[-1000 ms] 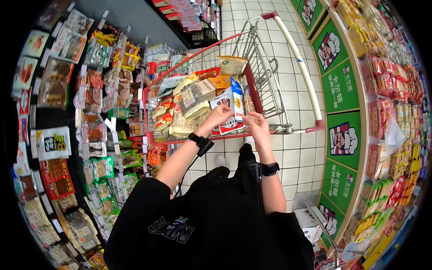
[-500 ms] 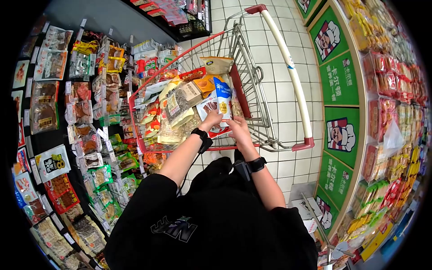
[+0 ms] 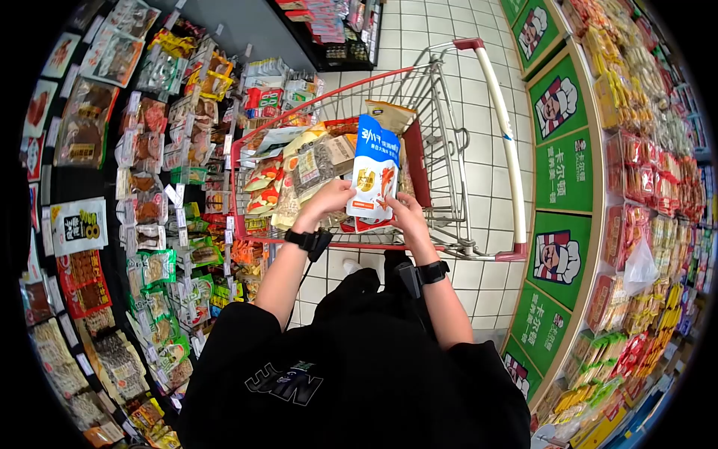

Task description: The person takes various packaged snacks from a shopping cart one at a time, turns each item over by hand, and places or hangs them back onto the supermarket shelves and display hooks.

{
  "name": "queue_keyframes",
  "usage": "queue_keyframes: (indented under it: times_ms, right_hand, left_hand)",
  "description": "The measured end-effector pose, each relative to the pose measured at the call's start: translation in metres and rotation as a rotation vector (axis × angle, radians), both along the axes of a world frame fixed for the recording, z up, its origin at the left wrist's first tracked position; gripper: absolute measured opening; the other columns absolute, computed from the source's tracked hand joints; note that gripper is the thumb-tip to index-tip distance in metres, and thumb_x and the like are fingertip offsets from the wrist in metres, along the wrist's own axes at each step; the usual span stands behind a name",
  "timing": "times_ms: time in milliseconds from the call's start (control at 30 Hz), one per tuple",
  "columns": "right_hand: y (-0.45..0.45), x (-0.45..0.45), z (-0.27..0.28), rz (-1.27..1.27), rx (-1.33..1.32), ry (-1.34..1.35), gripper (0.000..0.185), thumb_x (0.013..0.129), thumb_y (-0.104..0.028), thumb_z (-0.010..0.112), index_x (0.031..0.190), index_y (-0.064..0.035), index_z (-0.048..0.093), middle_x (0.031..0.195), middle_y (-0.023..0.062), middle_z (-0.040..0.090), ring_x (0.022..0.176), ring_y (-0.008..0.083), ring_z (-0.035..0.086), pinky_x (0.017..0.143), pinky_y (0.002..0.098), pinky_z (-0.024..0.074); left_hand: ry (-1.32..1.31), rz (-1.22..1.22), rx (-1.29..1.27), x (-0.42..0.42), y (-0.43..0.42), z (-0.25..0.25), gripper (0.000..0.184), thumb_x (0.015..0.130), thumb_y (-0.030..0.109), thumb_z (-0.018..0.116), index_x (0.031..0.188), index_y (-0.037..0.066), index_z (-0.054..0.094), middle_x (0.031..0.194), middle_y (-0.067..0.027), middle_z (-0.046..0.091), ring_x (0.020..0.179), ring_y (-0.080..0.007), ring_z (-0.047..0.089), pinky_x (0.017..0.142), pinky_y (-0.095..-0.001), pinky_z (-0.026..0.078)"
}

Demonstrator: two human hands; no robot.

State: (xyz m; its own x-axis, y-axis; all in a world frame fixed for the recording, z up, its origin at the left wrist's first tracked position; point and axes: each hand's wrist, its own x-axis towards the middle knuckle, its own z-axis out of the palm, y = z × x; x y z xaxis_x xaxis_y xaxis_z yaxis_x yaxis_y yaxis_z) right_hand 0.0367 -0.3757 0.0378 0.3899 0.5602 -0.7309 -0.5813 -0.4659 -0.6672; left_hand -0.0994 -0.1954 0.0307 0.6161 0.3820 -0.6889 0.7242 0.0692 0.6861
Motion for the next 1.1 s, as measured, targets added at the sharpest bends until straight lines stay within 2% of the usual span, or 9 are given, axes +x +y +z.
queue_keyframes:
  times_ms: [100,167,233,267,367,633,900,967,1100]
  right_hand:
    - [0.012,-0.012,0.028,0.057,0.094,-0.114,0.086,0.084,-0.041,0.072,0.141,0.0073,0.029,0.125,0.0203,0.053,0.119,0.0246,0.05,0.091,0.0368,0.0457]
    - [0.017,-0.024,0.036,0.059,0.246,-0.144,0.076,0.086,-0.031,0.072,0.138,0.0069,0.031,0.127,0.0196,0.054,0.114,0.0207,0.055,0.096,0.0342,0.0444]
    - [0.024,-0.037,0.057,0.124,0.402,-0.079,0.058,0.089,-0.025,0.069,0.13,0.0051,0.041,0.122,0.0154,0.058,0.107,0.0174,0.059,0.092,0.032,0.0476]
    - [0.026,-0.047,0.068,0.101,0.502,-0.039,0.044,0.091,-0.021,0.067,0.123,0.003,0.047,0.117,0.0116,0.062,0.103,0.0148,0.061,0.089,0.0306,0.0498]
    - [0.032,-0.074,0.094,0.114,0.588,-0.033,0.038,0.092,-0.017,0.065,0.121,0.0027,0.05,0.114,0.01,0.064,0.097,0.0134,0.063,0.084,0.0289,0.0519]
    - [0.037,-0.154,0.154,0.223,0.652,-0.222,0.035,0.091,-0.015,0.066,0.117,0.0043,0.054,0.108,0.01,0.066,0.09,0.0118,0.064,0.078,0.0274,0.053]
    - [0.036,-0.229,0.186,0.31,0.678,-0.326,0.033,0.09,-0.015,0.067,0.114,0.0052,0.055,0.104,0.0114,0.068,0.086,0.0122,0.065,0.076,0.0264,0.0533]
    - [0.039,-0.243,0.192,0.349,0.699,-0.325,0.036,0.09,-0.015,0.067,0.117,0.0063,0.053,0.106,0.0123,0.067,0.091,0.0128,0.064,0.077,0.0272,0.0532]
    - [0.044,-0.275,0.209,0.343,0.756,-0.756,0.049,0.09,-0.017,0.067,0.13,0.0032,0.048,0.124,0.0157,0.056,0.114,0.0202,0.055,0.092,0.032,0.0485]
  left_hand:
    - [-0.229,0.015,0.023,-0.045,0.004,0.057,0.029,0.095,0.015,0.054,0.117,-0.002,0.062,0.097,-0.007,0.07,0.083,-0.0086,0.063,0.07,-0.0239,0.049]
    - [-0.233,0.107,-0.013,-0.077,-0.002,0.103,0.029,0.094,0.019,0.055,0.112,-0.001,0.065,0.089,-0.0053,0.07,0.075,-0.0086,0.061,0.063,-0.0256,0.048]
    - [-0.318,0.158,-0.075,-0.112,-0.004,0.109,0.03,0.096,0.021,0.055,0.116,0.001,0.064,0.093,-0.0033,0.07,0.078,-0.0069,0.061,0.066,-0.0226,0.048]
    - [-0.363,0.171,-0.135,-0.13,-0.006,0.112,0.033,0.097,0.021,0.056,0.121,0.0,0.061,0.104,-0.0043,0.068,0.09,-0.0094,0.063,0.079,-0.0235,0.049]
    - [-0.367,0.315,-0.19,-0.17,-0.021,0.141,0.033,0.096,0.02,0.057,0.122,0.0,0.06,0.106,-0.0035,0.068,0.093,-0.0092,0.062,0.081,-0.0241,0.049]
    - [-0.766,0.664,-0.012,-0.228,-0.083,0.152,0.037,0.093,0.018,0.062,0.125,0.0,0.055,0.117,-0.0066,0.063,0.106,-0.0148,0.058,0.092,-0.0297,0.047]
    - [-0.882,0.718,0.068,-0.299,-0.107,0.169,0.038,0.094,0.019,0.061,0.126,0.0,0.054,0.119,-0.0089,0.063,0.106,-0.0161,0.059,0.09,-0.0312,0.048]
    - [-0.825,0.75,0.168,-0.314,-0.111,0.185,0.034,0.094,0.019,0.06,0.121,-0.002,0.057,0.113,-0.0089,0.065,0.1,-0.0151,0.061,0.086,-0.0303,0.049]
    - [-0.835,0.826,0.33,-0.346,-0.114,0.204,0.03,0.096,0.019,0.057,0.115,-0.003,0.06,0.106,-0.0093,0.068,0.094,-0.0146,0.063,0.082,-0.0299,0.049]
